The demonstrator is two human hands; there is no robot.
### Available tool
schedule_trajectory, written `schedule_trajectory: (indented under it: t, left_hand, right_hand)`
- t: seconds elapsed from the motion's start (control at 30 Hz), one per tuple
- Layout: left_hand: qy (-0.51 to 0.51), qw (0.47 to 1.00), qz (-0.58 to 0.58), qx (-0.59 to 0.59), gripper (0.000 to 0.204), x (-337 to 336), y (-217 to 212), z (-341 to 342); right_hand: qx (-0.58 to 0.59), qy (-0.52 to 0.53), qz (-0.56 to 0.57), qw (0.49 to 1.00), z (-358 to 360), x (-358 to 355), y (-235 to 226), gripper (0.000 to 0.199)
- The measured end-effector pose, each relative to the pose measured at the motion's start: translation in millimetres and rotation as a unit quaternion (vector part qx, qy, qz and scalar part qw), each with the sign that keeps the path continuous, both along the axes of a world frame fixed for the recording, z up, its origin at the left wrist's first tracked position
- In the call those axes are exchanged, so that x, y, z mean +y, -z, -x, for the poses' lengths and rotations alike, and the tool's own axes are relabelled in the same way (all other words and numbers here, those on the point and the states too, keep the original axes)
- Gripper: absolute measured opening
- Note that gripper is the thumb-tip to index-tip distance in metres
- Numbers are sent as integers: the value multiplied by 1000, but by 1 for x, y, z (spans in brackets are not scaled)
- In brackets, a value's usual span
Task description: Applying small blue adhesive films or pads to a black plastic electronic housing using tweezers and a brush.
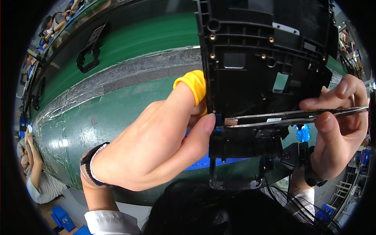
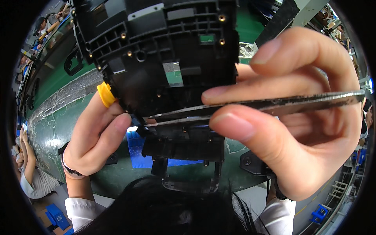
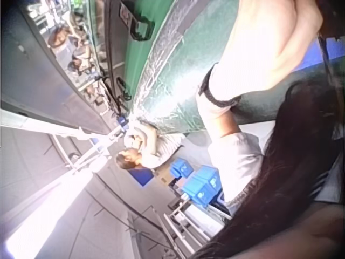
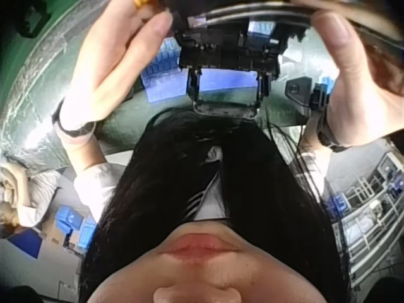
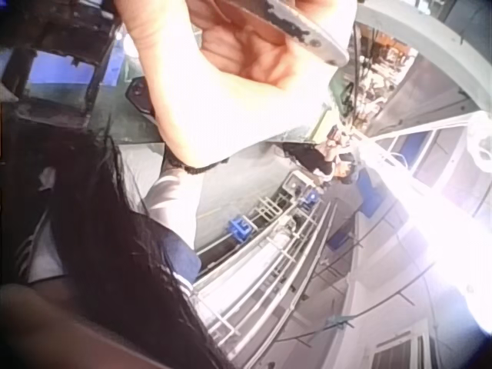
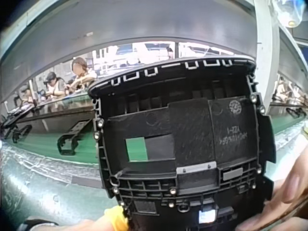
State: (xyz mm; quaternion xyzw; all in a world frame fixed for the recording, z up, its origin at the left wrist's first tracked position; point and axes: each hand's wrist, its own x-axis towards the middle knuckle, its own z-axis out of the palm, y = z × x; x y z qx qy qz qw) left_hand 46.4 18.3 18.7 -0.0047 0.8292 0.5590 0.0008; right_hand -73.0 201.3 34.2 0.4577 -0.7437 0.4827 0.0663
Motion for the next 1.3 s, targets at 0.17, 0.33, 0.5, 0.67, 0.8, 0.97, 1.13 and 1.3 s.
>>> schedule_trajectory:
  t: [0.17,0.33,0.5,0.67,0.8,0.97,1.13,1.3]
  left_hand:
    - [15,999,12,-28,41,1,-12,-1]
    - [42,934,-353,29,49,-2,6,4]
    - [245,768,-575,137,47,7,17,21]
    - [-27,877,-446,176,58,17,9,14]
    - [-69,903,-390,167,61,13,11,19]
    - [-83,873,-444,182,53,16,13,18]
    - [-46,883,-418,210,49,12,23,21]
    - [-27,891,-400,213,46,15,22,23]
  right_hand:
    - [34,11,1,999,-7,1,-6,36]
    - [-167,-71,111,977,0,-6,-4,35]
    - [-338,-152,138,919,5,-6,-12,27]
    - [-119,-166,221,953,-8,1,-12,20]
    - [56,-176,191,964,-22,9,-3,21]
    - [84,-154,184,967,-31,2,6,21]
    - [102,-141,145,974,-31,3,3,19]
    - [98,-139,203,964,-30,0,7,18]
